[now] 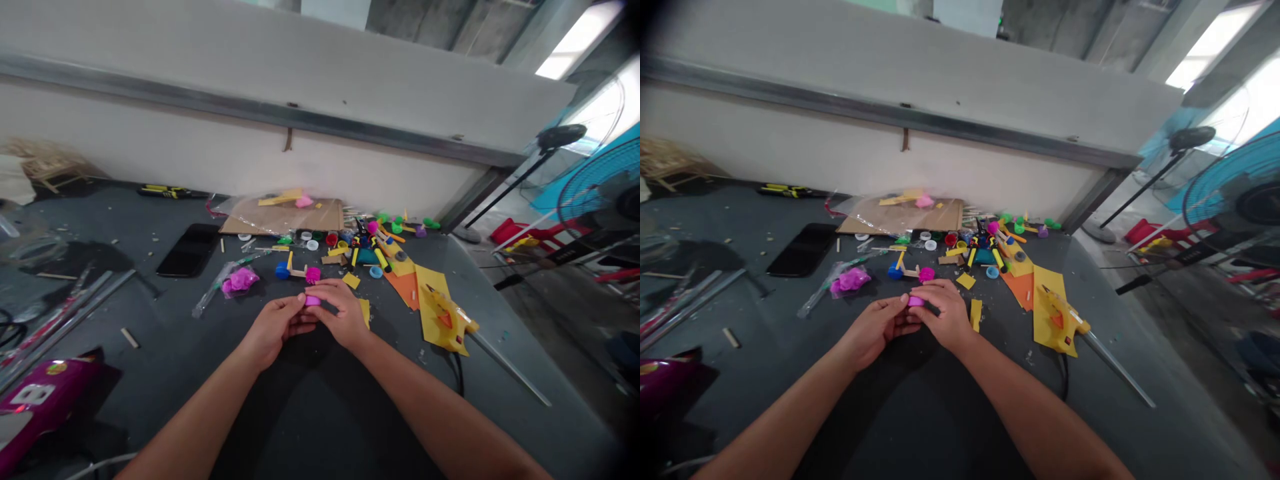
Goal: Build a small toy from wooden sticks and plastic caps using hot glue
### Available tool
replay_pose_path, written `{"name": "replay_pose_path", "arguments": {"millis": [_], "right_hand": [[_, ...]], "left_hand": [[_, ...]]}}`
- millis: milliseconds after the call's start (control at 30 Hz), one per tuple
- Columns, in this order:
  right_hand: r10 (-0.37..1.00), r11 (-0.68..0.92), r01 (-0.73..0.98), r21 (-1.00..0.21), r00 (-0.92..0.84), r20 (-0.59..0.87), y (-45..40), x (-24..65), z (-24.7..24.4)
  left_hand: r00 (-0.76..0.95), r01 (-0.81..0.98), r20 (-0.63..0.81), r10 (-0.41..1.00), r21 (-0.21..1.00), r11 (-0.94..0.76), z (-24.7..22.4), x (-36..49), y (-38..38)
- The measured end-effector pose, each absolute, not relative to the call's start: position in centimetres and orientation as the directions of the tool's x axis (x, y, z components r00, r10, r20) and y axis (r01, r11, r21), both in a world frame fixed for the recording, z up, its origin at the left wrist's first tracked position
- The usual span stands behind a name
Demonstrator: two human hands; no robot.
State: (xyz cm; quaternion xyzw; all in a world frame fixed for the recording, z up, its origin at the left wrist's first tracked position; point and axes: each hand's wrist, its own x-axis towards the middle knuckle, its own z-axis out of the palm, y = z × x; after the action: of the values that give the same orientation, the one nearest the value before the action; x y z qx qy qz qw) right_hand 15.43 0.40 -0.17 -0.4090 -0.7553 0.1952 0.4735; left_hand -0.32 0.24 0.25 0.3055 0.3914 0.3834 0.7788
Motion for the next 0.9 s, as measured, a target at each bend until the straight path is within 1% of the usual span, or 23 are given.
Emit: {"name": "replay_pose_path", "arguments": {"millis": [133,367,600,900], "right_hand": [[0.810,0.581,0.416,-0.700,-0.214,0.546,0.43,15.44,-0.37],[0.820,0.570,0.397,-0.719,-0.217,0.530,0.21,15.32,-0.15],[0.821,0.566,0.390,-0.727,-0.179,0.543,-0.19,14.95,0.33],[0.811,0.579,0.397,-0.712,-0.192,0.553,-0.14,14.90,0.36]], "left_hand": [[0.481,-0.396,-0.372,0.794,0.715,0.575,0.16,-0.25,0.18],[0.508,-0.453,-0.368,0.779,0.655,0.605,0.32,-0.10,0.02],[0.509,-0.452,-0.346,0.788,0.671,0.587,0.08,0.02,-0.02],[0.491,-0.471,-0.345,0.800,0.667,0.577,-0.05,-0.10,-0.03]]}}
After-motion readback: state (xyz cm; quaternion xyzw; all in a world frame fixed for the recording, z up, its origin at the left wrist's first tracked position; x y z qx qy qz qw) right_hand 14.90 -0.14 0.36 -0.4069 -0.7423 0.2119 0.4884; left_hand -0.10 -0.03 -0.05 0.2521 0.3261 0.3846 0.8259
